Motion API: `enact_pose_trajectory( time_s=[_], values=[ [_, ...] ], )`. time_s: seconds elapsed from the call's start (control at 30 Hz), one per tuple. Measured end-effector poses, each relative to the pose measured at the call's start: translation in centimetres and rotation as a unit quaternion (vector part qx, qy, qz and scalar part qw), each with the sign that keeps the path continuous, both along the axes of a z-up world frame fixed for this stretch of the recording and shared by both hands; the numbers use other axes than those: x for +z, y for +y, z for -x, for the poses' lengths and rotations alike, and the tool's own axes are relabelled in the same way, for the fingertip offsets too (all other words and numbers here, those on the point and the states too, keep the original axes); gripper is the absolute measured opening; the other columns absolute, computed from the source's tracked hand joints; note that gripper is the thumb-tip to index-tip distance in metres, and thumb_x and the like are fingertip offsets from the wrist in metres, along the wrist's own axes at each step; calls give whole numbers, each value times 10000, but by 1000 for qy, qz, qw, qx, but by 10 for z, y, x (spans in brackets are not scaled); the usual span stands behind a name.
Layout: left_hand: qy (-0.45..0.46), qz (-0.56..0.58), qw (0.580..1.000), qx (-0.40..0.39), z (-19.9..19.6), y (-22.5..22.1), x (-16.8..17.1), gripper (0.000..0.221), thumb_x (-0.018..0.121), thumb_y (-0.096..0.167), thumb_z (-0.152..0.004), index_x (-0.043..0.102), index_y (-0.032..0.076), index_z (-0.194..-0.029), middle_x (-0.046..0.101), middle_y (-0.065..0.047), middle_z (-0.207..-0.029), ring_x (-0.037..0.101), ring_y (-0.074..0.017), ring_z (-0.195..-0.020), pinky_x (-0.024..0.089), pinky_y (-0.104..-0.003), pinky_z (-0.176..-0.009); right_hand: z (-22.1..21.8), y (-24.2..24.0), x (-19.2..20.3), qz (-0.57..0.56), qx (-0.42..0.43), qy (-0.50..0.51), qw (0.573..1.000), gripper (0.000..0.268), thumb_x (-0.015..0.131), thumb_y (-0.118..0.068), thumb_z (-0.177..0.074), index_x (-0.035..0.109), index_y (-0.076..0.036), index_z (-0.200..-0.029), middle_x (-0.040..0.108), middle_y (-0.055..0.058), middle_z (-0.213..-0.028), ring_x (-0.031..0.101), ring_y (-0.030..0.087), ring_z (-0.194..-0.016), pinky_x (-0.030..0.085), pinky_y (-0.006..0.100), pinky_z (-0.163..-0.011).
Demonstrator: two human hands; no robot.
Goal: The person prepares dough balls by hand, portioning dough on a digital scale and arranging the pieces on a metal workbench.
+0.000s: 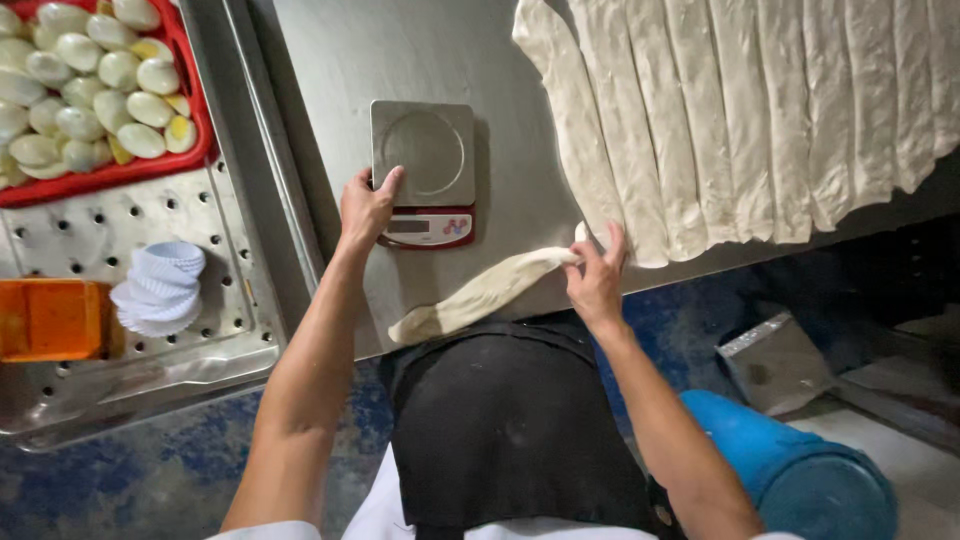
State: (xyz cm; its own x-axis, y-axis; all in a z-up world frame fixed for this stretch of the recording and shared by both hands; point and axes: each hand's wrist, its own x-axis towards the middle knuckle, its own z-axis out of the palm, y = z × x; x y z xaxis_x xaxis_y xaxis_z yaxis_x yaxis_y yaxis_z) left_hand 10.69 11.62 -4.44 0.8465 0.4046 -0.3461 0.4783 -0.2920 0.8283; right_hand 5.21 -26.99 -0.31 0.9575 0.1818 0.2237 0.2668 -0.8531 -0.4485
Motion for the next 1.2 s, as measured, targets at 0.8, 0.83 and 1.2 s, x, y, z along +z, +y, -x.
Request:
enact_pose_trajectory(
  time_s=[0.8,0.83,1.2],
  values=[
    [-58,130,935,-324,103,-167,68,501,746,442,-880,668,106,-1244,748,-179,-1061,723,-414,-1023,550,-457,-842,-9,32,82,-415,133,433,789,362,550,-132,-932,637,14,-1251,704,151,-1190,669,196,-1094,545,337,-943],
    [-66,108,940,-317,105,-170,71,449,728,383,-865,670,90,-1201,747,-187,-1008,720,-423,-975,552,-463,-810,-5,39,84,-330,176,386,844,343,561,-184,-993,640,22,-1255,694,143,-1217,647,175,-1129,527,327,-978],
    [-316,-192,927,-53,142,-145,108,647,833,146,-648,538,-30,-1195,669,-273,-993,636,-446,-951,483,-522,-833,7,106,92,-340,26,330,880,361,698,-397,-991,741,-54,-886,693,15,-755,615,101,-719,507,296,-643]
  ],
)
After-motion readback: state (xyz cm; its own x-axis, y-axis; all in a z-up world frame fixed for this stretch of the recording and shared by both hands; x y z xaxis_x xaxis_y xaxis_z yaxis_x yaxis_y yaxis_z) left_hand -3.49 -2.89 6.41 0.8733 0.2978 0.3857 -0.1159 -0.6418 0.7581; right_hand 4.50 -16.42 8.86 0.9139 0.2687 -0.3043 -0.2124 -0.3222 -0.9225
